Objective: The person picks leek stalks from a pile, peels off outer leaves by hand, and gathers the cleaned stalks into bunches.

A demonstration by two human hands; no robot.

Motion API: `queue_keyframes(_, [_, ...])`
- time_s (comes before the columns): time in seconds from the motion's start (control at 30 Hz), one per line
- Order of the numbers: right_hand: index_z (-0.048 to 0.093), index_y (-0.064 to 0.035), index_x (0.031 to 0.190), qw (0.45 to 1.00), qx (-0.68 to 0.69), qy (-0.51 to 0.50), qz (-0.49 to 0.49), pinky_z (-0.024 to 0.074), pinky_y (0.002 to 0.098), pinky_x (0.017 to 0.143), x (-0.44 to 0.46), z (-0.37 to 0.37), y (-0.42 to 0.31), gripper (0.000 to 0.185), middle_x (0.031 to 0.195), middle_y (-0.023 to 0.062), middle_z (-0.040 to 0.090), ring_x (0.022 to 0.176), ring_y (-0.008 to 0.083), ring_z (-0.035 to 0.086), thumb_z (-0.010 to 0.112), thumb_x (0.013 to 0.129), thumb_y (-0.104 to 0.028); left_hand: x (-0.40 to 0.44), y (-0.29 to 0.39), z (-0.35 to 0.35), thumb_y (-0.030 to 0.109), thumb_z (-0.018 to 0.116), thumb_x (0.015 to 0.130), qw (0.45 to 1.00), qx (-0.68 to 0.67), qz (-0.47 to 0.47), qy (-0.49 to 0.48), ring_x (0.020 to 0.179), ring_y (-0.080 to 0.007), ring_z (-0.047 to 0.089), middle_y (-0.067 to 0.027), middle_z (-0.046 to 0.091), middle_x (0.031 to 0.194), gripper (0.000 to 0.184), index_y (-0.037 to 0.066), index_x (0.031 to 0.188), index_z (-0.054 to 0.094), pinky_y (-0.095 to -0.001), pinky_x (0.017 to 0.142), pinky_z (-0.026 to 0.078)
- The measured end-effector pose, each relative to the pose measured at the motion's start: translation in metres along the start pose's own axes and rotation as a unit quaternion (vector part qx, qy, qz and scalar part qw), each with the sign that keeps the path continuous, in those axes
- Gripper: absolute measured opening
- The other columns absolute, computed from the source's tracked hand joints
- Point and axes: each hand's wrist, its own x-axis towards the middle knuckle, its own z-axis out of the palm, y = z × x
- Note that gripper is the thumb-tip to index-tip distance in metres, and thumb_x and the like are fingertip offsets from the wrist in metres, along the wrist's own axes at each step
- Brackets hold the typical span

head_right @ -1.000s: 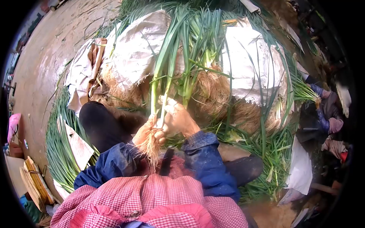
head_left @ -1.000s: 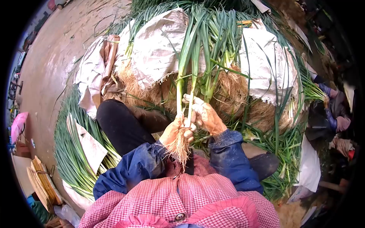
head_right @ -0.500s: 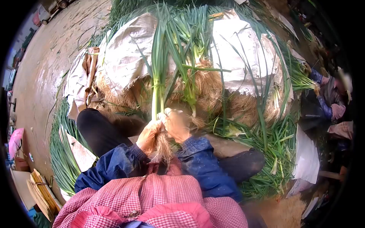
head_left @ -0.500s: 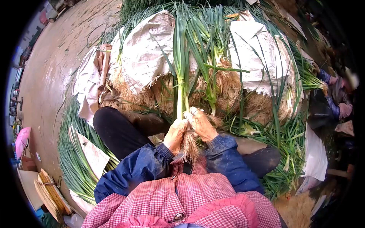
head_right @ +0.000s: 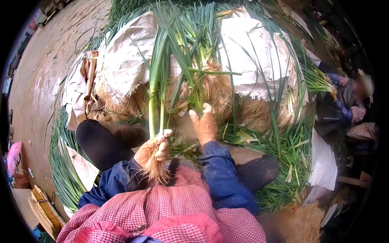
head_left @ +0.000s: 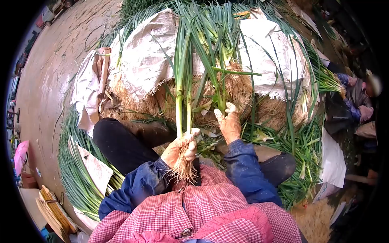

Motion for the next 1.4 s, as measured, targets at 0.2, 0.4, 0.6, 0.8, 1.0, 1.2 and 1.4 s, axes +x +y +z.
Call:
queue_keyframes(0.2, [0.062, -0.0035, 0.089, 0.872, 0.364, -0.262, 0.197, 0.0444, 0.0320, 0.062, 0.019, -0.020, -0.025, 0.014, 0.078, 0.0105, 0.064, 0.066, 0.0198, 0.057, 0.060, 0.082, -0.015, 0.013, -0.005, -0.013, -0.001, 0.060, 0.081, 0.959, 0.153, 0.198, 0.136, 0.094, -0.0263, 0.062, -0.0165, 0.058, 0.107, 0.020, 0.003, 0.099, 0.051, -0.0380, 0.076, 0.054])
queue_keyframes(0.4, [0.059, -0.0040, 0.092, 0.858, 0.461, -0.184, 0.136, 0.0400, 0.0213, 0.053, -0.016, -0.013, -0.060, 0.010, 0.072, -0.0009, 0.058, 0.063, 0.0084, 0.054, 0.056, 0.089, -0.013, 0.026, -0.006, 0.009, -0.001, 0.060, 0.082, 0.968, 0.125, 0.163, 0.142, 0.070, -0.0165, 0.062, -0.0113, 0.063, 0.087, 0.013, 0.001, 0.091, 0.051, -0.0286, 0.060, 0.055])
queue_keyframes(0.6, [0.058, -0.0013, 0.099, 0.783, 0.586, -0.119, 0.168, 0.0497, 0.0244, 0.066, -0.002, -0.080, -0.070, 0.013, 0.089, 0.0084, 0.062, 0.076, 0.0135, 0.060, 0.050, 0.090, -0.007, 0.022, 0.002, -0.002, -0.009, 0.053, 0.081, 0.939, 0.165, 0.225, 0.200, 0.061, -0.0177, 0.061, -0.0106, 0.058, 0.080, 0.025, -0.001, 0.103, 0.048, -0.0293, 0.054, 0.055])
queue_keyframes(0.8, [0.061, 0.0020, 0.098, 0.800, 0.467, -0.347, 0.148, 0.0458, 0.0215, 0.062, 0.012, -0.024, -0.087, 0.016, 0.083, 0.0045, 0.063, 0.070, 0.0086, 0.056, 0.059, 0.085, -0.007, 0.016, -0.002, 0.005, -0.015, 0.053, 0.074, 0.937, 0.177, 0.222, 0.204, 0.067, -0.0150, 0.060, -0.0084, 0.059, 0.083, 0.033, -0.003, 0.105, 0.053, -0.0265, 0.059, 0.053])
queue_keyframes(1.0, [0.062, 0.0038, 0.091, 0.757, 0.514, -0.362, 0.179, 0.0466, 0.0255, 0.061, -0.014, -0.015, -0.096, 0.011, 0.079, 0.0063, 0.064, 0.069, 0.0112, 0.057, 0.060, 0.083, -0.003, 0.021, -0.004, 0.002, -0.015, 0.051, 0.075, 0.905, 0.222, 0.281, 0.228, 0.063, -0.0137, 0.058, -0.0069, 0.059, 0.079, 0.029, -0.003, 0.102, 0.053, -0.0245, 0.061, 0.051])
queue_keyframes(1.2, [0.062, -0.0017, 0.088, 0.970, 0.156, -0.150, -0.111, 0.0476, 0.0302, 0.055, -0.036, 0.002, -0.080, 0.009, 0.074, 0.0113, 0.065, 0.063, 0.0203, 0.062, 0.064, 0.080, -0.005, 0.031, -0.011, 0.000, -0.015, 0.054, 0.074, 0.884, 0.230, 0.318, 0.253, 0.071, -0.0170, 0.063, -0.0118, 0.063, 0.086, 0.029, -0.006, 0.102, 0.055, -0.0273, 0.064, 0.053])
queue_keyframes(1.4, [0.061, 0.0009, 0.095, 0.900, 0.390, -0.153, 0.123, 0.0445, 0.0257, 0.058, -0.021, -0.002, -0.064, 0.014, 0.076, 0.0048, 0.064, 0.068, 0.0132, 0.058, 0.060, 0.084, -0.007, 0.032, -0.009, 0.001, -0.014, 0.057, 0.073, 0.889, 0.236, 0.282, 0.272, 0.064, -0.0141, 0.060, -0.0086, 0.061, 0.078, 0.028, -0.003, 0.098, 0.056, -0.0249, 0.058, 0.051])
